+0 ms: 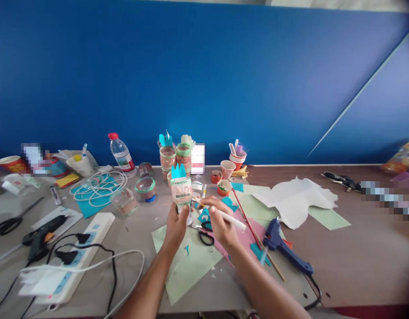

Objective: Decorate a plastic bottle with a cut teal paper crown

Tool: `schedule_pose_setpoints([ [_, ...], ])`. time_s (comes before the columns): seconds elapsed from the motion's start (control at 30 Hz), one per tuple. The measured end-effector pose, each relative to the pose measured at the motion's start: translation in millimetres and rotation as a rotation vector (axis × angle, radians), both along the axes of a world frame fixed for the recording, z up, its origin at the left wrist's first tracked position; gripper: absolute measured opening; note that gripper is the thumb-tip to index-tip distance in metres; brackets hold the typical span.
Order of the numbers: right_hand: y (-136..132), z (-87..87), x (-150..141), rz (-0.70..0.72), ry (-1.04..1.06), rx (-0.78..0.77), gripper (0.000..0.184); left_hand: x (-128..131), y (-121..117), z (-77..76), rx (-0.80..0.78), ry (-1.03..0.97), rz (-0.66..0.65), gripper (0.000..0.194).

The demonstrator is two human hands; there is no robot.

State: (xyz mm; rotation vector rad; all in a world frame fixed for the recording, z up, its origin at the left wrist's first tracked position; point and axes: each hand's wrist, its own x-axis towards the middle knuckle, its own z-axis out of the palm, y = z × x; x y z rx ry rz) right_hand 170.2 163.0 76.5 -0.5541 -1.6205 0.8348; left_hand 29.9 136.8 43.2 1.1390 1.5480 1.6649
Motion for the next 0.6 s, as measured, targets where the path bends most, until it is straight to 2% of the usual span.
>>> schedule_pose_setpoints([
  [0.2, -15.7, -1.9, -5.6, -0.037, -0.033, 0.037, 0.025, 1.1, 1.3, -1.9, -0.033, 0.085, 0.003, 0.040],
  [0.43, -7.5, -6.7, 7.4, -0.230, 0.011, -0.071, 0.018, 0.2, 0.8, 0.7, -0.081, 0.047, -0.004, 0.041],
  [0.5, -6.1, -7.1, 8.7, -0.225, -0.002, -0.062, 0.017, 0.1, 0.7, 0.3, -0.083, 0.055, -0.013, 0.040],
  [0.6, -8.2, -6.7, 6.8, -0.141, -0.044, 0.029, 0.020, -0.5, 0.7, -1.9, -0.065, 0.088, -0.020, 0.039],
])
